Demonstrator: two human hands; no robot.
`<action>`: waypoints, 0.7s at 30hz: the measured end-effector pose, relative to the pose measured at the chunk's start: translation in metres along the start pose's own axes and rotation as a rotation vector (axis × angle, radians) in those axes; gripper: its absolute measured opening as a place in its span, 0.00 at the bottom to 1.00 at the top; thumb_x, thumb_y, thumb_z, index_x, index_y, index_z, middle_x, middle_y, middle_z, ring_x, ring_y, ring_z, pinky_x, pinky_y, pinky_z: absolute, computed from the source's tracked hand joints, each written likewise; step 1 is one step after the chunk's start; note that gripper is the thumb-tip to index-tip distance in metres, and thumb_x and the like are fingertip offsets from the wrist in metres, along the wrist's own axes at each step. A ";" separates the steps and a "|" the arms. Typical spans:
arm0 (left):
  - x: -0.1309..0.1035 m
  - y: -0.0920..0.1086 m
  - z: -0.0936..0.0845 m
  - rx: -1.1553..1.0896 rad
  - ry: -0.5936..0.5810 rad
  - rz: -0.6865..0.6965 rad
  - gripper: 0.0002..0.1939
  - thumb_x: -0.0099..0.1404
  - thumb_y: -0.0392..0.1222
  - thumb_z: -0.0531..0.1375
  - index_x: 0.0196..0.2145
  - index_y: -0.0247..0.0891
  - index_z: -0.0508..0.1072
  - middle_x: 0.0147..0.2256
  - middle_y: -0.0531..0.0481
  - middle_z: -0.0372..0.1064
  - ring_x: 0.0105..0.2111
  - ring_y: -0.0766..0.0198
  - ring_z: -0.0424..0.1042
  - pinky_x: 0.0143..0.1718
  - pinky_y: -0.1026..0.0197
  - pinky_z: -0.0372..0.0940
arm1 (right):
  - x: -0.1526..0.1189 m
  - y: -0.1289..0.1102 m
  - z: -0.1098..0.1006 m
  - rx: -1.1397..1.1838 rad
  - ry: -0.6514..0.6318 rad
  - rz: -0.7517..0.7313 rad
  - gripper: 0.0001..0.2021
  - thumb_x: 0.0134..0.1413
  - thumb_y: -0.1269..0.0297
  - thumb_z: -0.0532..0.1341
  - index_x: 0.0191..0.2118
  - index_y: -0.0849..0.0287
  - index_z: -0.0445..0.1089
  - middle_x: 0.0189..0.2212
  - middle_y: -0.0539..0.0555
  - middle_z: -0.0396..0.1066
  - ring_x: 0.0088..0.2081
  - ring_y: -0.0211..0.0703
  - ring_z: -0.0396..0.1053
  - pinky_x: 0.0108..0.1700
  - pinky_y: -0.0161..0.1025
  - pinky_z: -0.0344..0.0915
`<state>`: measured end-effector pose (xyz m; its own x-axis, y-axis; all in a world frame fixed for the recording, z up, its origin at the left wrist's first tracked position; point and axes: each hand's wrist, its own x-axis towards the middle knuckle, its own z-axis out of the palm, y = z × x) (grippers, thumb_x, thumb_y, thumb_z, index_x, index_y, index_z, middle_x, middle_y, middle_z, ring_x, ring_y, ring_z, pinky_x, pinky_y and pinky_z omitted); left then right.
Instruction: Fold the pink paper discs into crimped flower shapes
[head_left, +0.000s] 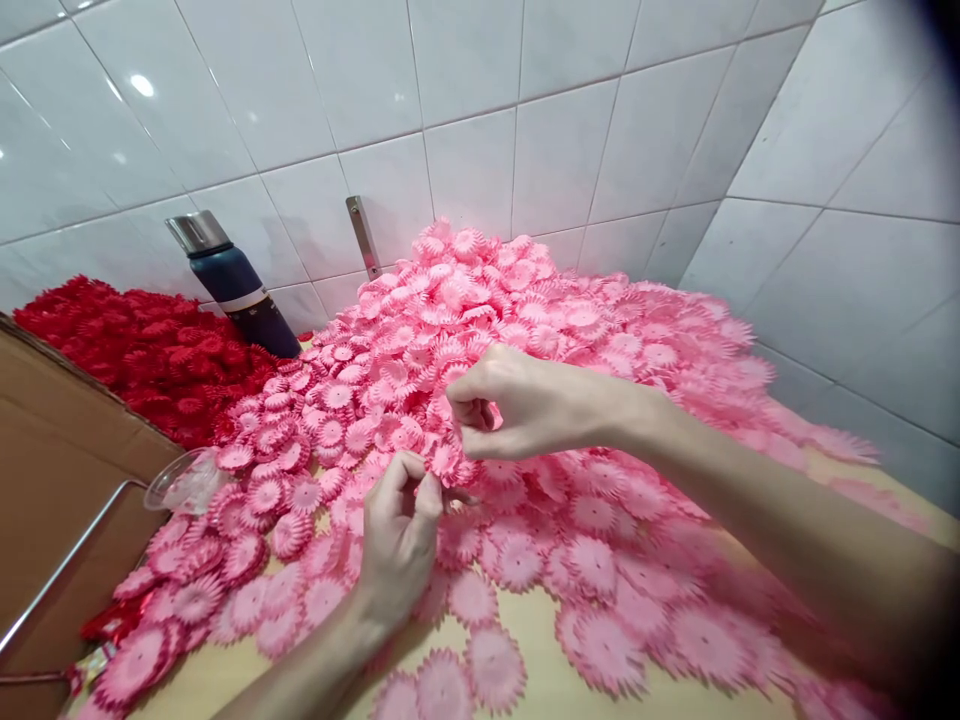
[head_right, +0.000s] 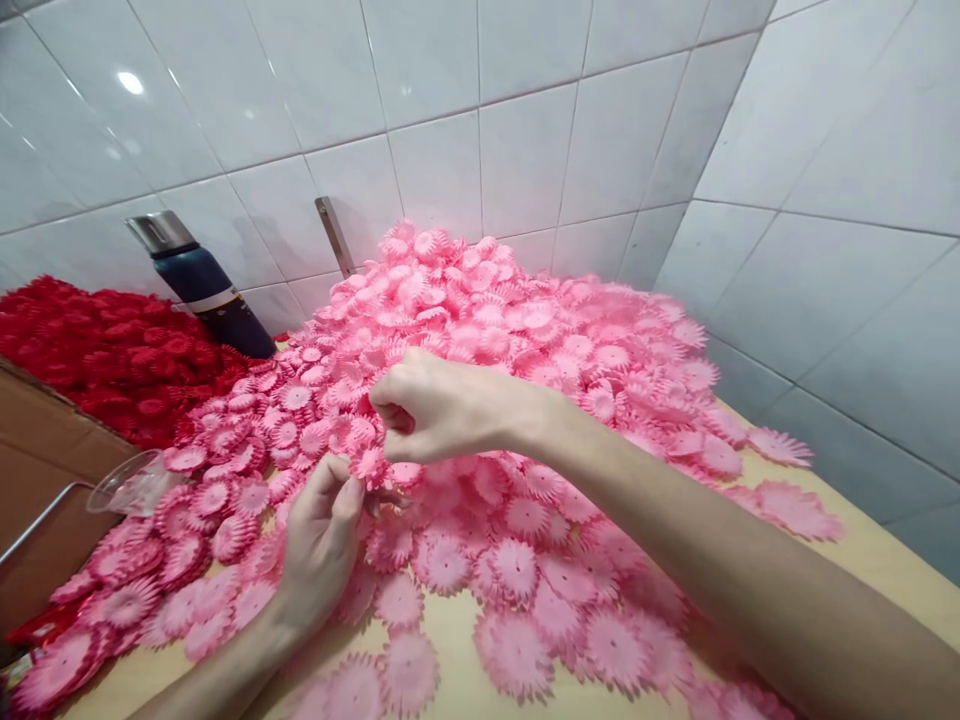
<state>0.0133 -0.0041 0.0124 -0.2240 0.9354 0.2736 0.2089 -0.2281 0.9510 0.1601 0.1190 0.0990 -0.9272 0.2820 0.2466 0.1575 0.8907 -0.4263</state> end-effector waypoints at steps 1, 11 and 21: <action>0.000 -0.001 0.000 -0.010 0.012 -0.003 0.14 0.69 0.46 0.52 0.27 0.40 0.59 0.24 0.57 0.59 0.21 0.70 0.64 0.26 0.66 0.63 | 0.000 0.001 0.000 -0.011 0.024 -0.022 0.09 0.45 0.76 0.57 0.20 0.60 0.58 0.18 0.47 0.62 0.20 0.30 0.56 0.26 0.34 0.56; -0.001 -0.005 0.000 -0.081 0.087 0.037 0.14 0.71 0.47 0.50 0.28 0.40 0.56 0.25 0.57 0.55 0.22 0.70 0.61 0.26 0.65 0.61 | 0.007 -0.003 0.010 -0.213 0.183 -0.098 0.12 0.49 0.80 0.54 0.21 0.59 0.57 0.20 0.49 0.62 0.22 0.32 0.57 0.25 0.35 0.55; -0.006 -0.001 -0.001 -0.103 0.038 -0.013 0.16 0.69 0.50 0.51 0.27 0.39 0.59 0.25 0.56 0.53 0.24 0.67 0.58 0.27 0.64 0.59 | -0.029 0.049 -0.045 -0.504 0.467 0.138 0.10 0.53 0.57 0.65 0.29 0.58 0.70 0.30 0.58 0.73 0.34 0.49 0.70 0.37 0.47 0.65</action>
<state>0.0136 -0.0095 0.0100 -0.2626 0.9278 0.2649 0.1069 -0.2448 0.9637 0.2095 0.1702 0.1105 -0.6618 0.4273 0.6160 0.5062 0.8607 -0.0533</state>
